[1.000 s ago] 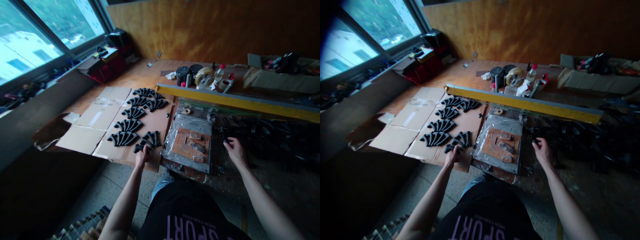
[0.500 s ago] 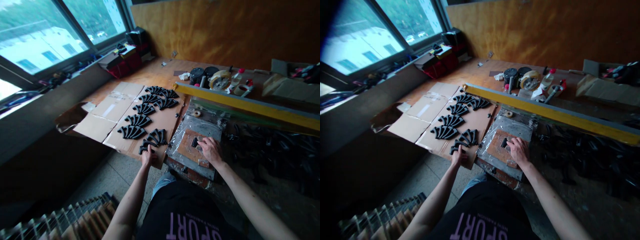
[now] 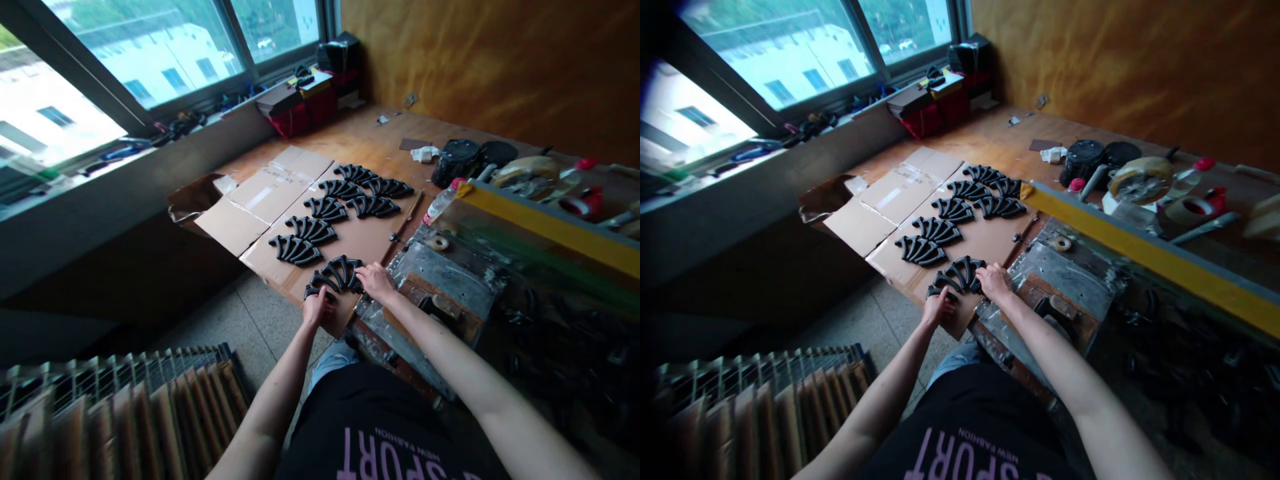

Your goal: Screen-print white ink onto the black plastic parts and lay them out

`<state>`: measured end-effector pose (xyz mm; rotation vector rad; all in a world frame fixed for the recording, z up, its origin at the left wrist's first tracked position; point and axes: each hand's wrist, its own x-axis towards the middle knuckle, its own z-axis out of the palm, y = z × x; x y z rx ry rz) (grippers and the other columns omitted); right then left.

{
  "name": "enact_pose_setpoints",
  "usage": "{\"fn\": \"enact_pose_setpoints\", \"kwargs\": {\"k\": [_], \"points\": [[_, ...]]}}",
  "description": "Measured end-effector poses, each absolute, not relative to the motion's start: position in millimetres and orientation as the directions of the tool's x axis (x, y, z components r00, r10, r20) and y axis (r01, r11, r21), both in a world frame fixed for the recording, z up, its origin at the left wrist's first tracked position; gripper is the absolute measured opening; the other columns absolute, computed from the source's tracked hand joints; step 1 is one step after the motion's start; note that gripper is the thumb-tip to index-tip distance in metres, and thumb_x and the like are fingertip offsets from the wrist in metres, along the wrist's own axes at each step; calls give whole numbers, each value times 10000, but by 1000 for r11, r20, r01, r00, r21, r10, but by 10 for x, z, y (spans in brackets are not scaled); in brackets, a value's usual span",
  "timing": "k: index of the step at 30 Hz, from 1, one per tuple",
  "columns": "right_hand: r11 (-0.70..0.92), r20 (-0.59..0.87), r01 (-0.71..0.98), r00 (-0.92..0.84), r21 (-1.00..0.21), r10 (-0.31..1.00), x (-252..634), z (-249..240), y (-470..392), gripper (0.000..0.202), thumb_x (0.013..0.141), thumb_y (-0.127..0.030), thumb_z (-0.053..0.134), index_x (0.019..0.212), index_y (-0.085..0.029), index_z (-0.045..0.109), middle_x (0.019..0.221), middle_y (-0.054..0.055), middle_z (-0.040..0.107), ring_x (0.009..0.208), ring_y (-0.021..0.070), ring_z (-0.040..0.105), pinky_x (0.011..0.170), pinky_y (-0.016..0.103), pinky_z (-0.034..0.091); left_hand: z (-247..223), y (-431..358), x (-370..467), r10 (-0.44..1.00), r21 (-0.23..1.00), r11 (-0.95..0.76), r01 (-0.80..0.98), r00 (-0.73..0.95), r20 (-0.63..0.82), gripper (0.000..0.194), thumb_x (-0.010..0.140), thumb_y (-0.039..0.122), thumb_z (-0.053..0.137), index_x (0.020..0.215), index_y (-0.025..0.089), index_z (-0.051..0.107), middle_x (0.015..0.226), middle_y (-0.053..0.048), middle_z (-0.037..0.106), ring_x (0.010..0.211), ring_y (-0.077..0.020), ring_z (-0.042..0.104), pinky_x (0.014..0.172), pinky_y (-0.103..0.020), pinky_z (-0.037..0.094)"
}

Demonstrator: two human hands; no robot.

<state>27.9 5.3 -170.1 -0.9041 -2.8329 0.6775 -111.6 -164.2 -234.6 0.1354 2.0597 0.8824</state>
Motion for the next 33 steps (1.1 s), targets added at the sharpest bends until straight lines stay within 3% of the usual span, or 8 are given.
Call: {"fn": "enact_pose_setpoints", "kwargs": {"k": [4, 9, 16, 19, 21, 25, 28, 33], "points": [[639, -245, 617, -779, -459, 577, -57, -1887, 157, 277, 900, -349, 562, 1129, -263, 692, 1035, 40, 723, 964, 174, 648, 855, 267, 468, -2359, -1563, -1107, 397, 630, 743, -225, -610, -686, 534, 884, 632, 354, 778, 157, 574, 721, -127, 716, 529, -181, 659, 496, -279, 524], [570, -272, 713, -691, -407, 670, -166, -2025, 221, 235, 879, -286, 557, 1042, -219, 713, 998, 63, 731, 944, 189, 670, 839, 267, 475, -2305, -1363, -1206, 440, 626, 761, -172, -572, -692, 511, 895, 597, 351, 758, 161, 578, 717, -132, 726, 537, -196, 670, 495, -287, 526], [521, -257, 767, -626, -375, 736, -199, -2098, 341, 276, 890, -232, 509, 1092, -187, 692, 1061, 105, 710, 1024, 212, 650, 883, 288, 468, -2077, -1140, -1450, 478, 557, 830, 33, -557, -679, 534, 882, 577, 389, 615, 168, 605, 630, -150, 695, 601, -251, 683, 567, -314, 517], [543, -260, 738, -660, -401, 705, -155, -2091, 369, 290, 898, -284, 534, 1135, -206, 682, 1085, 93, 705, 1031, 205, 646, 891, 285, 469, -1945, -1175, -1344, 471, 523, 842, 133, -653, -593, 522, 862, 613, 426, 751, 163, 668, 778, -170, 716, 855, -294, 685, 742, -355, 509], [554, -259, 722, -677, -415, 689, -119, -2072, 366, 312, 907, -303, 532, 1172, -210, 668, 1108, 96, 697, 1036, 201, 642, 899, 286, 467, -1883, -1201, -1176, 532, 533, 801, 273, -733, -424, 470, 877, 585, 442, 976, 190, 677, 1023, -162, 704, 1050, -292, 620, 851, -378, 474], [554, -274, 715, -686, -426, 674, -101, -2036, 335, 334, 929, -345, 501, 1171, -194, 675, 1104, 117, 696, 1030, 213, 644, 903, 296, 464, -1897, -1137, -842, 729, 429, 642, 635, -680, -82, 472, 881, 506, 512, 1286, 273, 573, 1420, -105, 494, 1260, -286, 439, 914, -384, 450], [544, -296, 721, -681, -428, 670, -126, -2032, 321, 351, 938, -362, 480, 1158, -185, 688, 1101, 119, 699, 1031, 220, 644, 911, 296, 458, -1972, -1004, -759, 766, 319, 624, 713, -640, -67, 522, 876, 513, 525, 1352, 301, 520, 1433, -81, 477, 1272, -307, 395, 926, -426, 443], [528, -310, 727, -674, -438, 670, -140, -2049, 317, 369, 943, -368, 474, 1183, -177, 678, 1133, 119, 688, 1068, 216, 627, 945, 286, 438, -2023, -852, -794, 746, 215, 661, 719, -661, -80, 477, 879, 533, 502, 1297, 311, 563, 1267, -102, 566, 1136, -323, 453, 787, -399, 476]]}}
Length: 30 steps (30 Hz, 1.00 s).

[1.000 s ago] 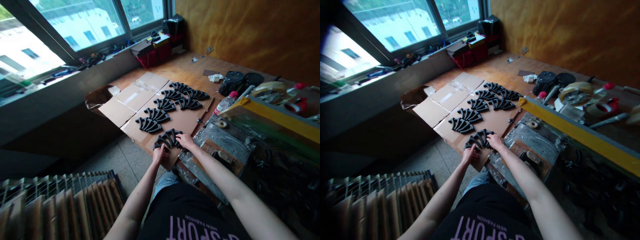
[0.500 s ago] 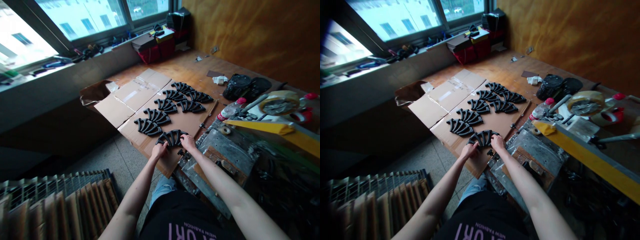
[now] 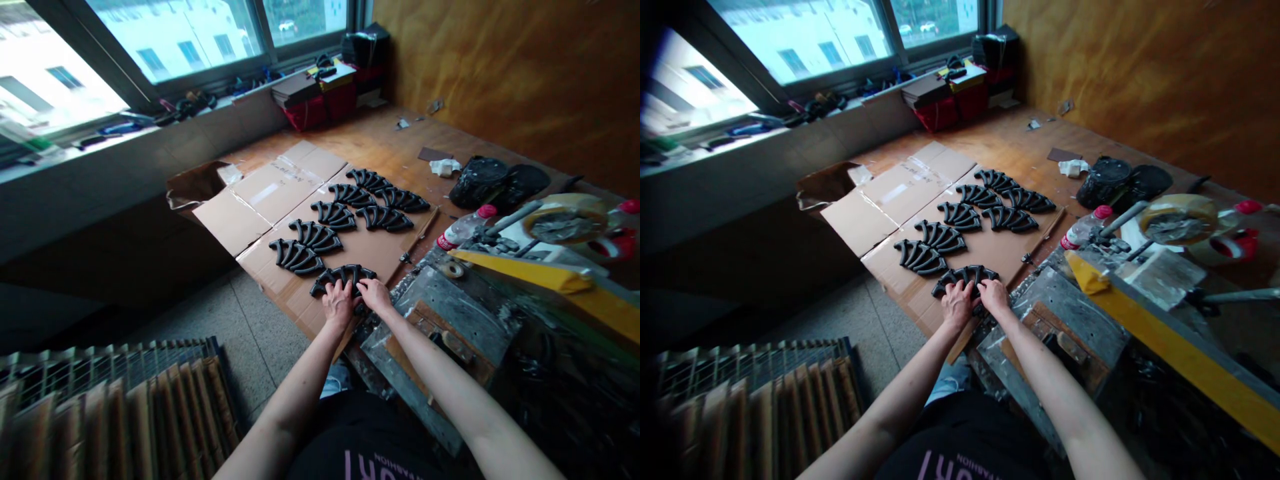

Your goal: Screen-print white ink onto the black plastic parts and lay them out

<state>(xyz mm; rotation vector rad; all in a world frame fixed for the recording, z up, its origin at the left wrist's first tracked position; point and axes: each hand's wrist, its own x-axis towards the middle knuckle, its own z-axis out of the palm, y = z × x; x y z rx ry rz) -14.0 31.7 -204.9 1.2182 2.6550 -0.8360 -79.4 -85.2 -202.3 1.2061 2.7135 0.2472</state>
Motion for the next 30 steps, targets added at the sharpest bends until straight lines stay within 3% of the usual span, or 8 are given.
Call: {"fn": "enact_pose_setpoints", "kwargs": {"k": [12, 20, 25, 30], "points": [[498, -302, 716, -675, -489, 673, -102, -2063, 244, 343, 925, -339, 519, 1180, -171, 675, 1146, 120, 681, 1082, 213, 621, 966, 296, 435, -2084, -840, -780, 736, 215, 675, 706, -663, -132, 397, 893, 464, 516, 1236, 276, 590, 1317, -115, 533, 1162, -308, 471, 817, -414, 476], [470, -210, 647, -695, -600, 688, 13, -2041, 180, 308, 900, -307, 555, 1144, -176, 688, 1068, 110, 691, 995, 212, 646, 931, 302, 468, -1991, -925, -790, 763, 194, 639, 744, -644, -45, 462, 855, 462, 577, 1278, 276, 576, 1361, -99, 522, 1226, -314, 439, 900, -430, 452], [345, -150, 672, -563, -655, 813, -26, -2078, 383, 407, 901, -309, 535, 1252, -119, 612, 1096, 151, 659, 1010, 229, 639, 945, 325, 473, -1797, -449, -1107, 898, 188, 431, 883, -440, 5, 385, 827, 415, 615, 1184, 273, 631, 1332, -95, 544, 1196, -305, 461, 927, -427, 431], [175, -207, 725, -405, -666, 891, -197, -2134, 723, 520, 893, -328, 545, 1339, -61, 530, 1168, 205, 625, 1131, 271, 594, 1007, 359, 435, -1774, 255, -1514, 979, 215, 195, 957, -178, -95, 370, 783, 434, 653, 1125, 293, 665, 1243, -70, 597, 1152, -282, 510, 933, -413, 437]]}}
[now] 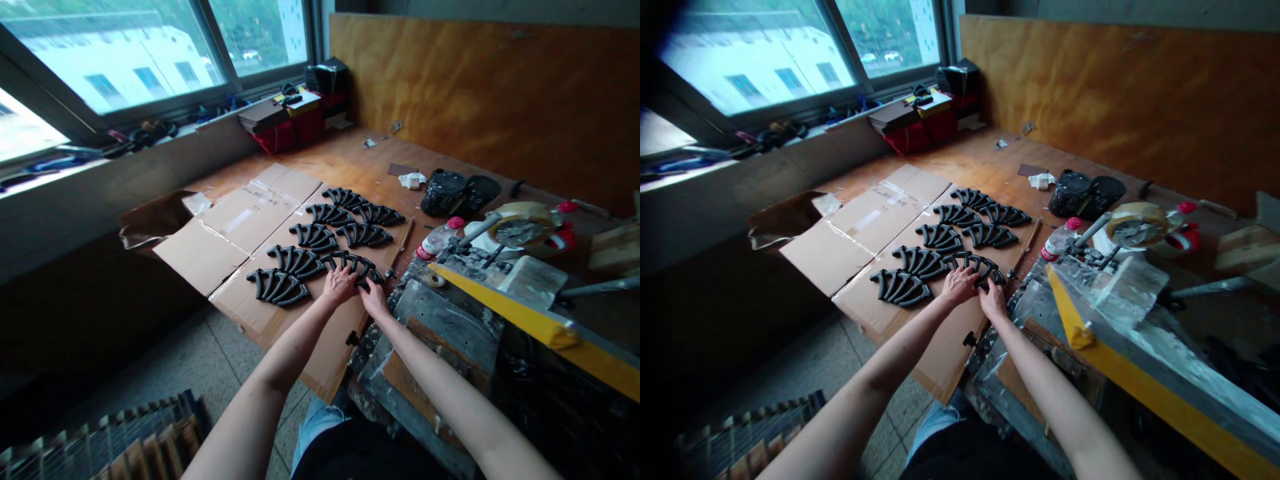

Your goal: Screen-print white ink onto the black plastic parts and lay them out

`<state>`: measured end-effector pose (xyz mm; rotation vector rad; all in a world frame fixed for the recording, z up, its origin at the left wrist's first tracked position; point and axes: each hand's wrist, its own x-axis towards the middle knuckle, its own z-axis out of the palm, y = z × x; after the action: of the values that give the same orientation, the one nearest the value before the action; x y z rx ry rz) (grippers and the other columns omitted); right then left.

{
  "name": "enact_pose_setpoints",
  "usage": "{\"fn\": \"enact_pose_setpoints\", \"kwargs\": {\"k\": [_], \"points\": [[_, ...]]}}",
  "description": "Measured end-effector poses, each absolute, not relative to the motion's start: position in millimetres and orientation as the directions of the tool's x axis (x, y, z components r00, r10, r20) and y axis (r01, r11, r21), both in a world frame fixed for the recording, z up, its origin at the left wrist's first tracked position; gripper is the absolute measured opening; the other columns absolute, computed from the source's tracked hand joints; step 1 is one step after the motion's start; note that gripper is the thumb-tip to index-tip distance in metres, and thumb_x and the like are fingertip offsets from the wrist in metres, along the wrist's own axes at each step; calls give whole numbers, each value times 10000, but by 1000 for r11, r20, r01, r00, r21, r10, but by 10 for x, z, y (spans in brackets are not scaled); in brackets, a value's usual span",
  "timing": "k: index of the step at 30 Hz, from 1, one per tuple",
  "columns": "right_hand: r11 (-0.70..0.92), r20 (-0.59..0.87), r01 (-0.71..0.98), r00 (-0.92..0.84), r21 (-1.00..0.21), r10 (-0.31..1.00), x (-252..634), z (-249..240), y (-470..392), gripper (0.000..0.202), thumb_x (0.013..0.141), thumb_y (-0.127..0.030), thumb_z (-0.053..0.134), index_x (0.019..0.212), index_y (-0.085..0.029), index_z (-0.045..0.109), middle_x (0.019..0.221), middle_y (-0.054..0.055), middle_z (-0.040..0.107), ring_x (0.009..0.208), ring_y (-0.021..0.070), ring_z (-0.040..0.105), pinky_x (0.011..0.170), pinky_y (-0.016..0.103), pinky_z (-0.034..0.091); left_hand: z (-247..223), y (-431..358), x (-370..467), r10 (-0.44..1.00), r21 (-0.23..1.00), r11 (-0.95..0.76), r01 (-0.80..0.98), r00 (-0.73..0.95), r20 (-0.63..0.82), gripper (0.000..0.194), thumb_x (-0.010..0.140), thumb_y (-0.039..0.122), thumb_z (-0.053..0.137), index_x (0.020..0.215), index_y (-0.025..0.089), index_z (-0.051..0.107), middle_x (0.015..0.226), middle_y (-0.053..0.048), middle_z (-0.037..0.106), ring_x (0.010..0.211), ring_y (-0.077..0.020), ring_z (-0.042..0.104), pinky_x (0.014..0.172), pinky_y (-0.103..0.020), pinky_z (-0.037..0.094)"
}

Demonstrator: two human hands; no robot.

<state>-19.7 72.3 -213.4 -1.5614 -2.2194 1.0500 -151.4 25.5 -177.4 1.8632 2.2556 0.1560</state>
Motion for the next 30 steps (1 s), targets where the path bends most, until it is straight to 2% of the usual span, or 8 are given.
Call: {"fn": "enact_pose_setpoints", "kwargs": {"k": [4, 9, 14, 17, 20, 24, 27, 30], "points": [[82, -272, 661, -414, -745, 868, -261, -2123, 834, 585, 862, -298, 581, 1402, -106, 465, 1241, 185, 608, 1081, 251, 621, 979, 391, 466, -1875, 568, -1723, 979, 222, 177, 959, -148, -140, 452, 747, 497, 680, 1161, 316, 659, 1226, -56, 620, 1121, -264, 553, 899, -366, 469], [232, -84, 476, -554, -848, 828, 156, -1875, 627, 481, 843, -263, 594, 1319, -202, 560, 1240, 103, 621, 974, 180, 644, 896, 343, 523, -1989, 571, -1785, 979, 212, 174, 961, -145, -146, 597, 799, 472, 635, 1358, 298, 524, 1430, -93, 495, 1292, -321, 446, 992, -440, 429], [382, 83, 648, -443, -659, 893, 1274, -1424, 235, 353, 905, -284, 550, 1248, -259, 628, 1197, 81, 660, 1111, 227, 607, 992, 401, 479, -1950, 361, -1606, 981, 442, 117, 889, -172, 86, 591, 837, 391, 599, 1385, 195, 496, 1463, -167, 453, 1385, -336, 354, 1089, -493, 333], [384, 136, 735, -376, -559, 917, 1885, -1317, 3, 362, 946, -274, 486, 1288, -255, 602, 1261, 79, 635, 1185, 223, 574, 1046, 420, 446, -1650, 264, -1316, 963, 740, 88, 667, -248, 109, 467, 853, 440, 568, 1239, 180, 610, 1261, -155, 629, 1175, -283, 576, 1005, -415, 439], [515, 140, 695, -522, -502, 841, 2124, -1403, -174, 447, 947, -296, 507, 1389, -232, 497, 1415, 80, 513, 1327, 216, 453, 1126, 448, 356, -1122, 234, -889, 966, 960, 16, 280, -251, 57, 525, 858, 555, 524, 1206, 172, 614, 975, -98, 713, 870, -207, 675, 816, -336, 533], [615, 58, 653, -663, -442, 746, 2046, -1568, -349, 535, 890, -367, 614, 1389, -216, 492, 1455, 92, 453, 1390, 255, 358, 1165, 514, 248, -393, 231, -341, 983, 987, -131, -91, -141, 117, 587, 890, 628, 396, 1167, 158, 609, 730, -26, 664, 622, -127, 626, 667, -269, 540], [635, 97, 615, -679, -468, 728, 2151, -1585, -453, 369, 897, -339, 607, 1239, -202, 631, 1334, 83, 584, 1333, 251, 446, 1156, 516, 259, -117, 154, -144, 982, 975, -163, -147, -123, 146, 607, 904, 637, 336, 1124, 156, 632, 692, -16, 641, 609, -122, 613, 645, -258, 532], [517, 199, 668, -494, -536, 846, 2580, -1513, -459, 228, 908, -294, 577, 1081, -225, 708, 1105, 30, 718, 1173, 201, 594, 1075, 424, 404, -146, -48, -167, 979, 983, -135, -124, -170, 113, 616, 890, 658, 347, 1057, 156, 663, 804, -43, 673, 681, -132, 627, 643, -247, 519]]}}
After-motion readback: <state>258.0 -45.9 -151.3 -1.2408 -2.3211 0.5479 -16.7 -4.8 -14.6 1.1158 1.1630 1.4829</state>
